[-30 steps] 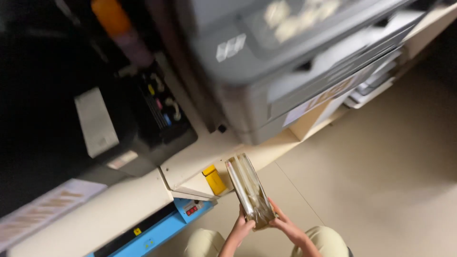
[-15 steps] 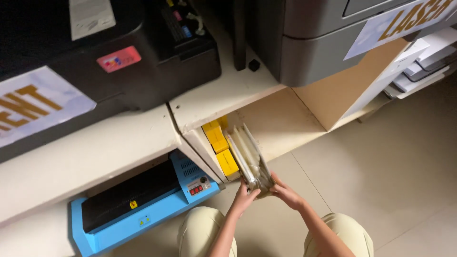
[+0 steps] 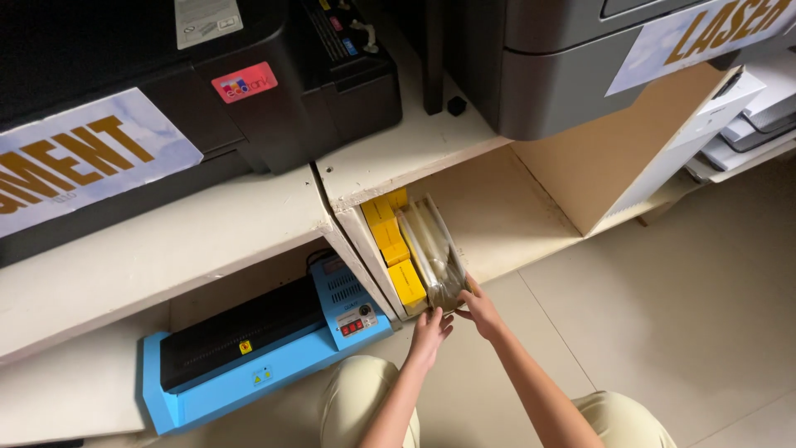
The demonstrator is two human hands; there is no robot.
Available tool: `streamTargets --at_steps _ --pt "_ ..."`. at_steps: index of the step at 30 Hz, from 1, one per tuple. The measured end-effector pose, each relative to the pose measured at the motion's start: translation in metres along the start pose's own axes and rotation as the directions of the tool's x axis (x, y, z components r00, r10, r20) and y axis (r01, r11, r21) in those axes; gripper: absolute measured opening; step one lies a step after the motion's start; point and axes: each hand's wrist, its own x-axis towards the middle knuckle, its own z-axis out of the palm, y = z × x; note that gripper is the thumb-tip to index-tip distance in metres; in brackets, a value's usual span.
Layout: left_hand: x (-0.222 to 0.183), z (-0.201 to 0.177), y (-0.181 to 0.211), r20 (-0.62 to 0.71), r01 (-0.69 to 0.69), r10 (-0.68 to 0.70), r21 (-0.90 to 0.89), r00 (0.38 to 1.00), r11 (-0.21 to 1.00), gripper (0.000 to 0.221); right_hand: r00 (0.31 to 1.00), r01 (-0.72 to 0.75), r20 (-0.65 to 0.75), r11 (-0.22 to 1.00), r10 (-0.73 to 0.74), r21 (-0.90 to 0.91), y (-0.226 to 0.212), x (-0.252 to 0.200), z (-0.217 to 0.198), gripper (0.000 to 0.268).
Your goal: Refilling the paper tray of a printer from a package of paper sheets.
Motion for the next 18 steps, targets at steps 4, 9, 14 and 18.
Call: streamTargets --at_steps 4,9,14,18 --pt "0.003 0.005 0.0 -0.035 -0.008 0.007 -0.031 0.999 0.999 0.041 0.997 -0.055 -0.044 0.998 0.056 0.021 -0.009 0.001 0.007 0.077" --pt "0.015 0.003 -0.007 -0.025 -0.052 0.049 -0.146 0.998 0.988 0.039 0.998 -0.062 0.028 0.995 0.06 0.078 -0.01 -0.007 -0.003 0.071" --pt "0.017 -0.003 -0.013 -0.038 -0.052 0.045 -0.212 0.998 0.976 0.03 0.996 -0.044 0.088 0.983 0.029 0.18 0.012 -0.007 -0.033 0.069" --pt "0.025 -0.014 -0.022 -0.069 0.039 -0.06 -0.268 0.996 0.963 0.035 0.989 -0.06 0.143 0.985 0.036 0.164 -0.004 -0.031 -0.034 0.068"
